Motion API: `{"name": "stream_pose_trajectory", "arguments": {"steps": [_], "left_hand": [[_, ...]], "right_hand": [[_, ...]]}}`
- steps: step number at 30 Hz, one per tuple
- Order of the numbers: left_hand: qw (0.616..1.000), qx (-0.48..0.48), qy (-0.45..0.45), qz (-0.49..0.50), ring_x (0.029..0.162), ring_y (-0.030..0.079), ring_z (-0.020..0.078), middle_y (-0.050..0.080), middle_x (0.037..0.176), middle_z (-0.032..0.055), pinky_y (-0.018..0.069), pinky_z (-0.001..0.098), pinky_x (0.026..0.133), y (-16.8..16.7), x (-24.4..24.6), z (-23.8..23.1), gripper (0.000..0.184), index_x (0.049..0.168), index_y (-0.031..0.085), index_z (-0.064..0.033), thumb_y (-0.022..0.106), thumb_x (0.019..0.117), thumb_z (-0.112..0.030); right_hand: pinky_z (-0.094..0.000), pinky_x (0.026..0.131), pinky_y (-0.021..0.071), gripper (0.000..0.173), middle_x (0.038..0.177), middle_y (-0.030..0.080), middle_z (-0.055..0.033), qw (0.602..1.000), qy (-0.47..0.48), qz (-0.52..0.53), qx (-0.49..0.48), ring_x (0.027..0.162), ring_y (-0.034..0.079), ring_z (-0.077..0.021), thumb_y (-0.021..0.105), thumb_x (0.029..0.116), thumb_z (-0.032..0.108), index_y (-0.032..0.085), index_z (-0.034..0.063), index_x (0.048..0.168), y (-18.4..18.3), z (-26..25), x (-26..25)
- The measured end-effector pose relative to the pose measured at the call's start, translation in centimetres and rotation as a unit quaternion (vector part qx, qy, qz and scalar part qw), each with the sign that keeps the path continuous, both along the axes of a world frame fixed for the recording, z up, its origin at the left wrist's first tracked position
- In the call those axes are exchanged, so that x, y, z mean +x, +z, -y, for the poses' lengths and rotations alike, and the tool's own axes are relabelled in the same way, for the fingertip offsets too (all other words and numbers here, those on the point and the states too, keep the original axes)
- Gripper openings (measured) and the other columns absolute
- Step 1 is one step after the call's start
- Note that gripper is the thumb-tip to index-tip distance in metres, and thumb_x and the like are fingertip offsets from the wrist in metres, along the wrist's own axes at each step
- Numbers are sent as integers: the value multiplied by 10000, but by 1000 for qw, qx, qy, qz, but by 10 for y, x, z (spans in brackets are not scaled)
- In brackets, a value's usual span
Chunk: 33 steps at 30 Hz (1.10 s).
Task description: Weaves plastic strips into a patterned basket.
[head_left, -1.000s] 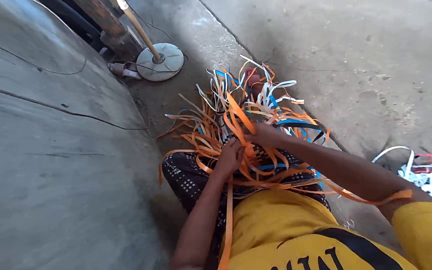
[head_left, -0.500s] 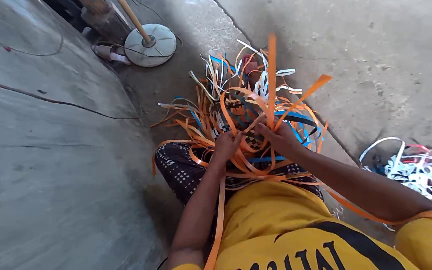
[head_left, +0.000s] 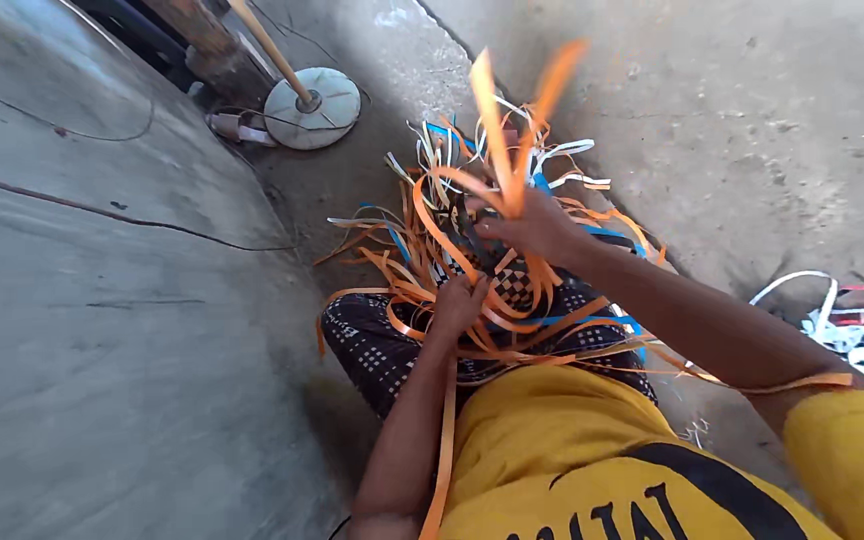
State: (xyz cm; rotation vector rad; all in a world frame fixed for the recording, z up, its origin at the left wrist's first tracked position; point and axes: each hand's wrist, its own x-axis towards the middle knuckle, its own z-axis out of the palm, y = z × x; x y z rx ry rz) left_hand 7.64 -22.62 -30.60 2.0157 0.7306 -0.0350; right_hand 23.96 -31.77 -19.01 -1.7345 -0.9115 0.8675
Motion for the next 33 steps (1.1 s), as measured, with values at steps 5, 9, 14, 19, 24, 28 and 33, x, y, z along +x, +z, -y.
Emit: {"name": "stream_pose_trajectory", "arguments": {"steps": [5, 9, 14, 19, 24, 28, 33], "left_hand": [[997, 8, -64, -35, 1172, 633, 291, 666, 1224, 191, 484, 491, 1056, 32, 6, 2, 243, 1101, 720, 8, 621, 1030, -203], [998, -48, -7, -37, 990, 664, 276, 674, 1109, 177, 539, 491, 916, 23, 11, -4, 215, 1106, 695, 18, 581, 1044, -153], [989, -85, 7, -119, 886, 659, 308, 679, 930, 189, 525, 538, 851, 20, 28, 1, 467, 1082, 688, 8, 578, 1044, -443], [994, -50, 20, -95, 883, 688, 286, 709, 924, 163, 543, 527, 859, 11, 28, -2, 394, 1056, 720, -17, 657, 1007, -403], [995, -71, -54, -41, 943, 684, 186, 727, 990, 102, 536, 442, 926, 22, 16, 4, 285, 1089, 734, -49, 700, 986, -313], [990, -103, -83, 42, 826, 657, 49, 719, 892, 25, 551, 312, 845, 15, 0, 4, 193, 1012, 736, -31, 700, 974, -216], [997, -61, -8, -41, 929, 686, 210, 715, 960, 116, 543, 456, 906, 14, 2, 4, 303, 1047, 720, -30, 699, 975, -324]], "right_hand": [[-489, 841, 547, 343, 1110, 686, -188, 981, 78, -3, -176, 928, 665, -278, 643, 1004, 123, 626, 22, 1331, -80, 3, 10], [-431, 702, 529, 275, 842, 673, -121, 992, -25, -7, -127, 725, 619, -202, 693, 997, 250, 667, -17, 1058, -57, 30, -6], [-310, 591, 469, 274, 692, 574, -39, 990, -47, -46, -124, 602, 530, -106, 663, 1018, 256, 658, 10, 899, -46, 58, -15], [-314, 736, 557, 195, 934, 706, -46, 994, -73, -56, -53, 782, 646, -104, 585, 1052, 182, 703, 42, 1119, -30, 74, -21], [-233, 619, 519, 240, 724, 615, 3, 964, -10, -196, -182, 602, 581, -56, 503, 1085, 175, 648, -15, 1063, -56, 75, -23], [-231, 597, 485, 118, 652, 553, 71, 988, -33, -140, 51, 568, 517, -26, 570, 1023, 129, 637, 60, 955, 8, 56, -21], [-469, 702, 549, 258, 848, 661, -139, 988, 52, 32, -143, 744, 642, -246, 730, 954, 196, 662, -12, 1092, -27, 32, 3]]}}
